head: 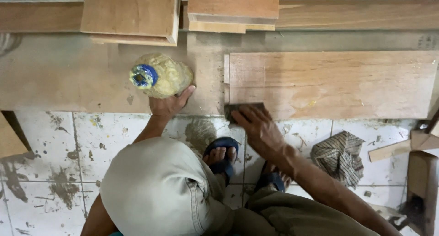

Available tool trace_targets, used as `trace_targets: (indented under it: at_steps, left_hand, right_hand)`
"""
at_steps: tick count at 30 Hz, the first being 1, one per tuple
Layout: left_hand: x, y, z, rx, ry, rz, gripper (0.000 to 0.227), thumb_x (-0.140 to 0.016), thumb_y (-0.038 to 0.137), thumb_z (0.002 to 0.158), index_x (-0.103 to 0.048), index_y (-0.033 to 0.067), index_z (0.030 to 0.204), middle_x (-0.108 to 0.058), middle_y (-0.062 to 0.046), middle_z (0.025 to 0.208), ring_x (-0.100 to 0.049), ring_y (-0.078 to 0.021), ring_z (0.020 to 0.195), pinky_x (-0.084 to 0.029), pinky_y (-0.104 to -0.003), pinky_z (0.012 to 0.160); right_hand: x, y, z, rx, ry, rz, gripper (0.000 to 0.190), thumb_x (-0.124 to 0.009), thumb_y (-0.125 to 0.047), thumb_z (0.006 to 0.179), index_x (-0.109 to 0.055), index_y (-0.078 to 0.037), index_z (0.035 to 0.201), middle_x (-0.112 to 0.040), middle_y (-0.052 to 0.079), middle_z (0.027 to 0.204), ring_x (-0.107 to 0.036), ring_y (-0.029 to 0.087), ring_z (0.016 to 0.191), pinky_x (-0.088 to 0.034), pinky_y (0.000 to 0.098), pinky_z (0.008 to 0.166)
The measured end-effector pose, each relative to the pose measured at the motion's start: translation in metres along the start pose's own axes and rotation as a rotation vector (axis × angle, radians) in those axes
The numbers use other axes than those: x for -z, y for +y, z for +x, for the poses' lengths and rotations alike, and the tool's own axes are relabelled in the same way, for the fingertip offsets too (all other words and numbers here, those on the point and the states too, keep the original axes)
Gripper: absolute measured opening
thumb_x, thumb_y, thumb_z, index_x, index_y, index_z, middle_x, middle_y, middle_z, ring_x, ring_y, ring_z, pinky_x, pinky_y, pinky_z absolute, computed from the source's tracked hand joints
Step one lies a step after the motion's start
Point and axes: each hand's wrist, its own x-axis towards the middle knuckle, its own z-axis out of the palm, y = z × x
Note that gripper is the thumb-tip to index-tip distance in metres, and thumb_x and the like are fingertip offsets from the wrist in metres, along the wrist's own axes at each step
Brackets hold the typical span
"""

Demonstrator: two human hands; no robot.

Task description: The person pours a yellow liquid from a plastic bottle onto a wooden plank and spreads it evenly using a sanding block. The person repeatedly pours more liquid and continues to rub the surface until the plank is fully coated.

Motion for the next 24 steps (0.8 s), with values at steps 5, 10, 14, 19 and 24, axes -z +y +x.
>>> trace_targets:
  at_steps: [5, 10, 14, 19, 24]
  left_hand:
    - [0.005, -0.005, 0.02, 0.197, -0.201, -0.169, 0.088, -0.083, 0.058, 0.082, -0.06, -0.0071, 0.136, -0.058, -0.027, 0.141, -0.053, -0.0478, 0.133, -0.029, -0.062, 0.117]
    - [0.008, -0.002, 0.029, 0.267, -0.264, -0.182, 0.088, -0.08, 0.061, 0.084, -0.06, -0.0084, 0.135, -0.059, -0.03, 0.139, -0.055, -0.0512, 0.129, -0.028, -0.064, 0.117]
    - [0.008, -0.002, 0.03, 0.25, -0.25, -0.152, 0.09, -0.082, 0.062, 0.081, -0.061, -0.0067, 0.135, -0.061, -0.028, 0.138, -0.057, -0.0467, 0.13, -0.028, -0.059, 0.12]
    - [0.025, 0.007, 0.048, 0.274, -0.286, -0.223, 0.08, -0.079, 0.06, 0.086, -0.065, -0.0048, 0.131, -0.066, -0.023, 0.132, -0.061, -0.0448, 0.124, -0.035, -0.059, 0.117]
    - [0.027, 0.013, 0.056, 0.29, -0.276, -0.226, 0.082, -0.082, 0.059, 0.084, -0.064, -0.0032, 0.133, -0.066, -0.023, 0.133, -0.061, -0.0435, 0.125, -0.034, -0.059, 0.117]
  right_hand:
    - [0.015, -0.013, -0.04, 0.066, -0.152, 0.305, 0.054, -0.045, 0.006, 0.091, -0.066, -0.017, 0.135, -0.072, 0.018, 0.111, -0.069, 0.045, 0.106, -0.056, 0.0543, 0.085]
    - [0.068, 0.039, -0.014, 0.102, -0.093, 0.181, 0.049, -0.049, 0.003, 0.093, -0.067, -0.016, 0.135, -0.072, 0.015, 0.111, -0.07, 0.041, 0.106, -0.055, 0.0501, 0.086]
    - [0.101, 0.061, 0.036, 0.136, -0.017, 0.015, 0.044, -0.055, -0.001, 0.095, -0.07, -0.016, 0.134, -0.074, 0.012, 0.111, -0.07, 0.036, 0.106, -0.053, 0.0447, 0.087]
    - [0.036, 0.078, 0.031, 0.245, 0.046, -0.129, 0.045, -0.053, -0.006, 0.095, -0.065, -0.019, 0.137, -0.064, 0.01, 0.129, -0.061, 0.033, 0.119, -0.049, 0.043, 0.088]
    - [0.063, 0.077, -0.008, 0.316, -0.109, -0.066, 0.051, -0.04, -0.003, 0.093, -0.06, -0.017, 0.138, -0.059, 0.017, 0.133, -0.057, 0.039, 0.121, -0.046, 0.047, 0.096]
